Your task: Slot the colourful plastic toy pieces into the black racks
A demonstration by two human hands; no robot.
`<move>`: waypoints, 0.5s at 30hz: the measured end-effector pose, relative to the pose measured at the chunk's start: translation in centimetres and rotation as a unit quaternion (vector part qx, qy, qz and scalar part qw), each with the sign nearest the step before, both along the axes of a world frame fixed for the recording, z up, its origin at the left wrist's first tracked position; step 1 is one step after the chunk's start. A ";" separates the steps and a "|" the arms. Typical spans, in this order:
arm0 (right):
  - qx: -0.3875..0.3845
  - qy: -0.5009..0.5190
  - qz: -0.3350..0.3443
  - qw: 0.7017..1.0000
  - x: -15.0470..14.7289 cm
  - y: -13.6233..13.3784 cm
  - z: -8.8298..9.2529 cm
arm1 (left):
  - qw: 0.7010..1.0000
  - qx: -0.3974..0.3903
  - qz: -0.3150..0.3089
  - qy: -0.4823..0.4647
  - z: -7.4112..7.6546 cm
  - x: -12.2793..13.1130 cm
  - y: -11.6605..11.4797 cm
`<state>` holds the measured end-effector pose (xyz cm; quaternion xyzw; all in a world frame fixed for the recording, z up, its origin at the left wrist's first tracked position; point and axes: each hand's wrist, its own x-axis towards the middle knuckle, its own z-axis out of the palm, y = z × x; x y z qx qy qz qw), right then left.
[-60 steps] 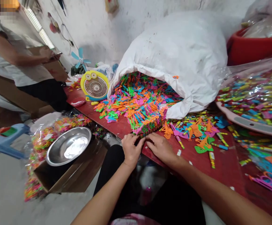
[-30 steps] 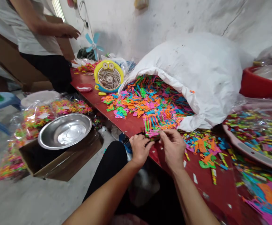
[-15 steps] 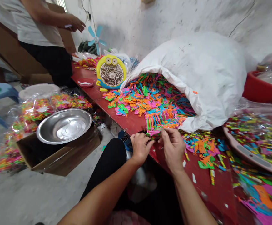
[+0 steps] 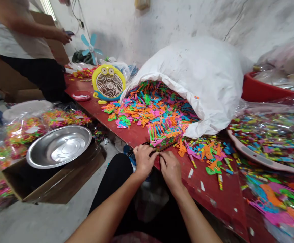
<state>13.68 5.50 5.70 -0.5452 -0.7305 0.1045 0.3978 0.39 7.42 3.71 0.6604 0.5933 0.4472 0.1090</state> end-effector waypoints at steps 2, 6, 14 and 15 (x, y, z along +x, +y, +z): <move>0.028 0.042 0.001 0.999 0.2 0.0 -0.4 | 1.000 -0.009 -0.004 -0.004 0.0 0.0 0.2; 0.022 0.032 0.016 0.999 0.4 0.1 -1.1 | 1.000 -0.008 -0.019 -0.015 -0.1 -0.2 0.5; 0.009 -0.180 -0.067 0.981 -0.9 -0.8 -0.3 | 0.998 0.042 -0.044 -0.029 -0.6 -0.5 0.8; 0.007 -0.202 -0.075 0.977 -1.1 -1.0 -0.1 | 0.997 0.049 -0.039 -0.035 -0.7 -0.5 0.8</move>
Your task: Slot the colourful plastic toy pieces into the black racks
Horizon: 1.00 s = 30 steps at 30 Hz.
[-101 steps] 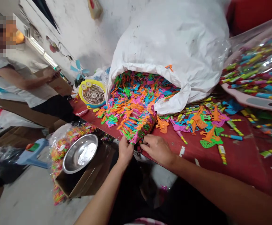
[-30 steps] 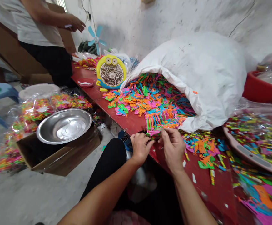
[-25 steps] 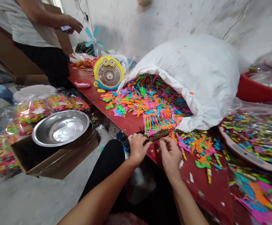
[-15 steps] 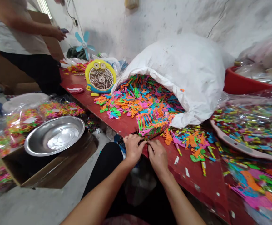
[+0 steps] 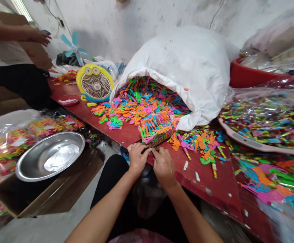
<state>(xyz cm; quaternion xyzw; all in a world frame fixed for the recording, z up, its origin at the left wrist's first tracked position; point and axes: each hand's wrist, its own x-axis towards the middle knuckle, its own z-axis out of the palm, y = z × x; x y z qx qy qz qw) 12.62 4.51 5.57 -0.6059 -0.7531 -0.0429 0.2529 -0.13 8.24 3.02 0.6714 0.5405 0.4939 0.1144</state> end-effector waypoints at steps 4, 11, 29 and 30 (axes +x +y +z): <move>-0.007 -0.051 -0.027 0.998 -0.5 -0.4 0.3 | 0.999 0.036 0.006 0.001 -0.3 0.0 0.0; -0.025 0.003 -0.018 1.000 -0.1 -0.2 0.0 | 0.990 0.053 -0.049 0.124 -0.1 -1.4 0.3; -0.025 0.178 -0.112 0.977 6.6 -0.8 0.9 | 0.962 0.037 -0.089 0.255 1.1 7.7 -6.7; -0.023 0.167 -0.113 0.979 6.8 -0.8 1.0 | 0.961 0.056 -0.100 0.251 0.8 7.7 -6.7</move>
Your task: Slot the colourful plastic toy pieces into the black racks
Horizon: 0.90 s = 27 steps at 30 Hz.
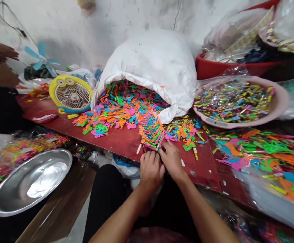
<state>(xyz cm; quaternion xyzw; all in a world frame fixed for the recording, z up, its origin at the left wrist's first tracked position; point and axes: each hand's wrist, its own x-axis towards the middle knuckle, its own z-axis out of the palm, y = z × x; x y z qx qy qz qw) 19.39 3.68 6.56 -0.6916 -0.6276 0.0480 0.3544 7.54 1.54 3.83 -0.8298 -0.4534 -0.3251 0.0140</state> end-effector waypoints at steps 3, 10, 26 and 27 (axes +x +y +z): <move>0.009 -0.031 0.001 0.999 0.2 0.0 0.0 | 1.000 0.011 -0.016 0.003 -0.6 -0.5 0.4; 0.043 0.064 0.065 0.995 1.4 1.1 -0.5 | 0.999 -0.001 -0.024 0.023 0.1 -0.6 1.5; 0.057 0.173 0.006 0.983 0.6 1.2 0.0 | 0.999 -0.018 -0.018 0.047 0.4 -0.6 1.5; 0.080 0.145 0.011 0.986 0.7 0.9 1.0 | 0.999 -0.020 -0.017 0.044 0.5 -0.6 1.6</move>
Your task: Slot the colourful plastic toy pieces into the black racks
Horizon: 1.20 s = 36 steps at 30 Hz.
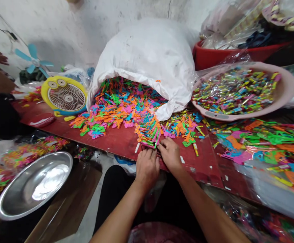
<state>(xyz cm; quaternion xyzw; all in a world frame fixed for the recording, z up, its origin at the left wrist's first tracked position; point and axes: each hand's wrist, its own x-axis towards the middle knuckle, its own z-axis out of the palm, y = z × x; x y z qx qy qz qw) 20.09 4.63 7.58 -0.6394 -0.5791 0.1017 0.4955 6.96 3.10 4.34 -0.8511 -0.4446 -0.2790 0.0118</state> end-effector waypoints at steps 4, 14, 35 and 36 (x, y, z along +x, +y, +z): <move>0.094 -0.101 -0.085 0.987 2.5 -0.4 5.3 | 1.000 -0.004 -0.002 -0.004 0.4 0.2 -0.1; -0.028 -0.138 -0.149 0.979 10.1 -2.3 1.4 | 0.995 0.074 -0.012 -0.069 -1.5 -0.2 -1.2; -0.046 -0.227 -0.056 0.971 6.8 -9.4 -0.6 | 0.992 0.028 -0.083 -0.093 0.7 4.7 -2.6; -0.029 -0.198 -0.044 0.979 7.1 -9.6 -0.4 | 0.992 0.038 -0.080 -0.092 1.0 5.1 -2.4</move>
